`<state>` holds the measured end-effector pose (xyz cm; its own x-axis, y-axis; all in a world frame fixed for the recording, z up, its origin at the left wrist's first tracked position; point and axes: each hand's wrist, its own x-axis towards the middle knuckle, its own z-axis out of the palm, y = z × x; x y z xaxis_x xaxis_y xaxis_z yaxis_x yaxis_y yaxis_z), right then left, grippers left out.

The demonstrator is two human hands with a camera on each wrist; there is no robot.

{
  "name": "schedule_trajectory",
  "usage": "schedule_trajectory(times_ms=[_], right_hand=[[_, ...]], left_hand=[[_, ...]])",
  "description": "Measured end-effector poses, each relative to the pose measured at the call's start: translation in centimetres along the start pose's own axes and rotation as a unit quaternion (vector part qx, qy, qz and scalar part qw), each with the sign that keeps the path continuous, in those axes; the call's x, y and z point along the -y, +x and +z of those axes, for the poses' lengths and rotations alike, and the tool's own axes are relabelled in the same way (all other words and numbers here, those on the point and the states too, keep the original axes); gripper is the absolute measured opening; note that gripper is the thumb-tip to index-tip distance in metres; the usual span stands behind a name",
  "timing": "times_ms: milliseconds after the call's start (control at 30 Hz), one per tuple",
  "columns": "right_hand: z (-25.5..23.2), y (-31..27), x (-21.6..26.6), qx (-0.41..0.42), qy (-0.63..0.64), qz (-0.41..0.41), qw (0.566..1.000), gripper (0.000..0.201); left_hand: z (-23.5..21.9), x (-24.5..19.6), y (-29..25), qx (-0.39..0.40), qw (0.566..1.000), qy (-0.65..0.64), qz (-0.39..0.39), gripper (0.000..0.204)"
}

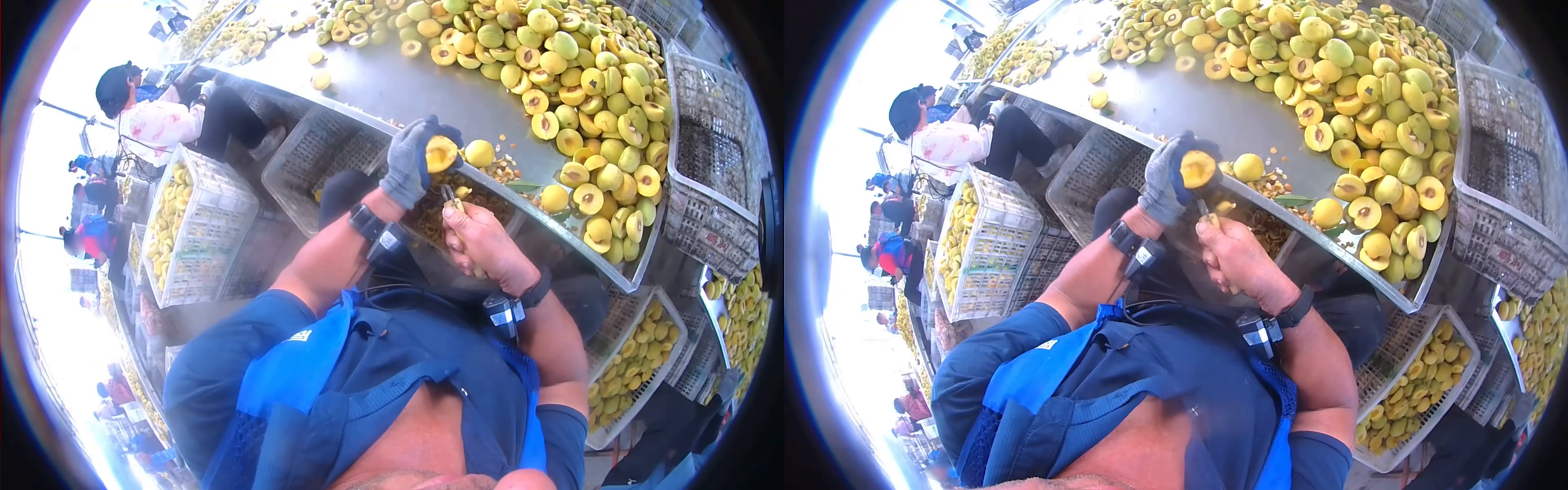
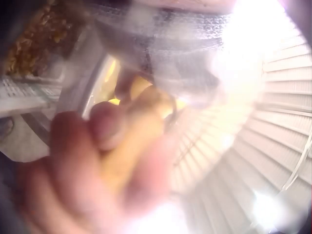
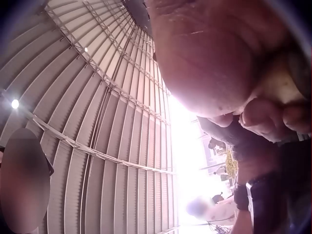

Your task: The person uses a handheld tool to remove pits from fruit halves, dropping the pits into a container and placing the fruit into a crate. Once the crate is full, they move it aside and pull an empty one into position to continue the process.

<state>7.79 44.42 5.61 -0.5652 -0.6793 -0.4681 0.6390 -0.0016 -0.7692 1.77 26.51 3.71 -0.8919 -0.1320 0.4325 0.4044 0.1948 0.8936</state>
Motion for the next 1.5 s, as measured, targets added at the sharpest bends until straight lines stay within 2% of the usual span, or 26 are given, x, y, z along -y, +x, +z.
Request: schedule_trajectory(times_ms=[67, 100, 133, 200, 267, 433, 467, 500, 533, 600, 633, 700, 733, 767, 833, 933, 1000, 1033, 1067, 1100, 1133, 1200, 1233, 1333, 1400, 1500], right_hand=[[-0.2, 0.2, -0.4, -0.021, -0.025, -0.029, 0.999, 0.03], [-0.2, 0.2, -0.5, -0.015, -0.022, -0.03, 0.999, 0.03], [-0.2, 0.1, -0.5, -0.023, -0.039, -0.044, 0.998, 0.029], [-0.3, 0.1, -0.3, -0.024, -0.053, -0.06, 0.996, 0.028], [-0.3, -0.1, 0.1, -0.075, -0.074, -0.1, 0.989, 0.027], [-1.1, -0.8, 1.1, -0.124, 0.0, -0.165, 0.979, 0.021], [-1.2, -1.1, 1.5, -0.125, 0.003, -0.163, 0.979, 0.021], [-1.4, -1.4, 1.8, -0.151, 0.013, -0.179, 0.972, 0.021], [-1.7, -1.6, 2.0, -0.18, 0.021, -0.195, 0.964, 0.022], [-2.5, -1.9, 2.5, -0.205, 0.03, -0.216, 0.954, 0.024], [-3.0, -2.1, 2.9, -0.224, 0.04, -0.243, 0.943, 0.025], [-3.9, -2.2, 3.4, -0.254, 0.043, -0.281, 0.925, 0.028], [-4.1, -2.2, 3.6, -0.259, 0.038, -0.28, 0.923, 0.028], [-4.3, -2.2, 3.9, -0.276, 0.061, -0.29, 0.914, 0.028], [-4.6, -2.0, 4.1, -0.295, 0.098, -0.298, 0.903, 0.028], [-5.0, -1.4, 3.6, -0.302, 0.073, -0.298, 0.903, 0.027], [-4.9, -1.5, 3.5, -0.301, 0.062, -0.294, 0.905, 0.027], [-4.6, -1.5, 3.4, -0.297, 0.049, -0.269, 0.915, 0.027], [-4.5, -1.5, 3.4, -0.291, 0.036, -0.244, 0.924, 0.027], [-4.4, -1.3, 3.3, -0.287, 0.038, -0.247, 0.925, 0.027], [-4.2, -1.0, 3.2, -0.273, 0.031, -0.234, 0.933, 0.026], [-3.7, -0.7, 2.9, -0.245, 0.014, -0.205, 0.948, 0.024], [-3.3, -0.6, 2.8, -0.238, 0.016, -0.179, 0.954, 0.024], [-3.3, 0.7, 1.6, -0.227, -0.073, -0.196, 0.951, 0.026], [-3.3, 1.1, 0.9, -0.247, -0.131, -0.202, 0.939, 0.031], [-2.7, 1.5, 0.4, -0.283, -0.226, -0.237, 0.901, 0.036]], left_hand=[[-1.8, 1.3, 0.6, 0.034, 0.998, 0.043, 0.027, 0.035], [-2.8, 2.3, 0.7, 0.005, 0.97, -0.203, -0.13, 0.036], [-3.8, 3.0, 0.8, -0.026, 0.859, -0.433, -0.272, 0.036], [-6.3, 3.6, 1.1, -0.001, 0.86, -0.423, -0.285, 0.046], [-8.6, 4.7, 1.4, -0.078, 0.911, -0.322, -0.247, 0.046], [-15.7, 6.8, 3.1, -0.15, 0.912, -0.293, -0.246, 0.036], [-17.3, 8.3, 3.1, -0.14, 0.984, 0.088, -0.067, 0.034], [-18.5, 7.6, 4.4, -0.166, 0.931, 0.3, -0.125, 0.032], [-18.7, 6.6, 5.7, -0.18, 0.832, 0.496, -0.174, 0.031], [-16.7, 6.0, 6.7, -0.211, 0.793, 0.572, 0.01, 0.029], [-13.9, 4.4, 7.2, -0.169, 0.82, 0.547, 0.013, 0.025], [-9.3, 4.8, 7.3, 0.047, 0.912, 0.4, 0.073, 0.036], [-6.4, 4.7, 7.1, 0.169, 0.901, 0.393, 0.076, 0.035], [-2.5, 3.7, 6.2, 0.207, 0.949, 0.23, -0.065, 0.04], [2.7, 3.2, 5.2, 0.287, 0.823, 0.487, 0.064, 0.048], [4.8, 5.1, 5.9, 0.348, 0.839, 0.418, 0.007, 0.055], [4.5, 5.7, 6.2, 0.32, 0.841, 0.435, 0.031, 0.047], [3.8, 6.3, 6.4, 0.297, 0.911, 0.272, -0.087, 0.043], [3.1, 5.3, 6.8, 0.259, 0.939, 0.098, -0.202, 0.039], [1.8, 4.2, 7.1, 0.238, 0.917, -0.049, -0.316, 0.033], [1.4, 3.3, 6.8, 0.234, 0.918, -0.044, -0.316, 0.033], [0.7, 2.2, 5.9, 0.28, 0.955, 0.095, 0.028, 0.035], [0.6, 1.8, 5.2, 0.262, 0.963, 0.064, -0.025, 0.033], [0.9, -1.9, 3.7, 0.268, 0.954, 0.134, 0.006, 0.03], [1.3, -1.5, 2.9, 0.271, 0.96, 0.071, 0.004, 0.03], [1.8, -0.9, 1.7, 0.22, 0.949, -0.141, -0.174, 0.033]])
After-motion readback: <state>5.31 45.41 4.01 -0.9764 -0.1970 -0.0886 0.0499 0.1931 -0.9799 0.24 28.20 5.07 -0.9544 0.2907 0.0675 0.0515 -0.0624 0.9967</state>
